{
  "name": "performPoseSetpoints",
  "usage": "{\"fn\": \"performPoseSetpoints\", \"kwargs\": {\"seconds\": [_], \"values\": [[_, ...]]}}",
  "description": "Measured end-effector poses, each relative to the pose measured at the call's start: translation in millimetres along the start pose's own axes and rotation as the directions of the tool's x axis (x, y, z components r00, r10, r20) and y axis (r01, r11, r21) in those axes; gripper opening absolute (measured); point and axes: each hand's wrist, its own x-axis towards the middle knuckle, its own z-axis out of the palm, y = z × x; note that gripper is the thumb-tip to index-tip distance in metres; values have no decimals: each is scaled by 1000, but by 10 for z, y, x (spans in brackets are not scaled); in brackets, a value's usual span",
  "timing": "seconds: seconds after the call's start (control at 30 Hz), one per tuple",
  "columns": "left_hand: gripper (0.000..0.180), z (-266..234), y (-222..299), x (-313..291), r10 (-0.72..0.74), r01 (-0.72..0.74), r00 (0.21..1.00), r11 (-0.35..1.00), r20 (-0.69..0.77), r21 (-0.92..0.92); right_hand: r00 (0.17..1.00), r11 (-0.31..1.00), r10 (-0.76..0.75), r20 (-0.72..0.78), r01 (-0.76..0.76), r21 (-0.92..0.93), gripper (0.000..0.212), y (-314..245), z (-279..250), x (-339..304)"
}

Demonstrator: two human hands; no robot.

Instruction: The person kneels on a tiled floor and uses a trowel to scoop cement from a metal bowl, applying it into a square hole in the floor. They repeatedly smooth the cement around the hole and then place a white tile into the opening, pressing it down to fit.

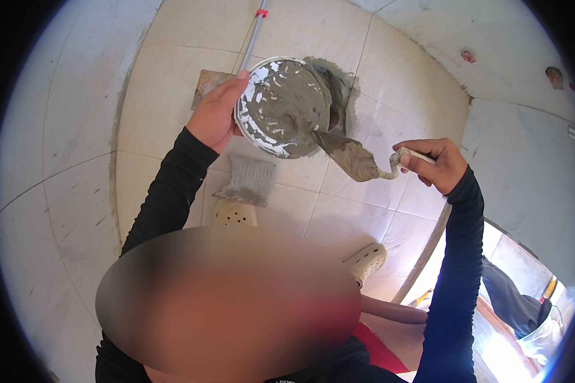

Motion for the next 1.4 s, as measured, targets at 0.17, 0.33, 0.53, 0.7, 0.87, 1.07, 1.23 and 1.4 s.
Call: {"fn": "performPoseSetpoints", "kwargs": {"seconds": [0.17,0.33,0.53,0.7,0.87,1.07,1.23,1.4], "values": [[41,56,-3,33,16,-16,1000,1000,-15,-13,999,986,16,29,-21,165,43,149,26,46],[46,232,-35,-20,38,-37,993,999,-111,11,997,946,14,72,-36,322,41,339,244,104],[48,359,-47,-60,42,-38,994,998,-98,44,990,765,12,137,-97,636,44,637,810,255],[48,330,-116,-50,72,-75,992,997,-104,-31,960,440,-249,128,-6,898,40,866,1326,372],[39,95,-120,2,103,-123,981,985,-165,-122,987,245,-160,24,16,969,38,1050,1496,388],[35,-291,47,89,269,-299,917,952,-293,-63,996,411,-59,-65,84,908,34,1213,1221,346],[45,-516,213,102,334,-346,889,938,-314,18,985,642,144,-98,-18,766,36,1224,1177,459],[50,-580,201,82,324,-324,913,945,-247,42,962,726,249,-110,-110,679,40,1193,1226,712]]}}
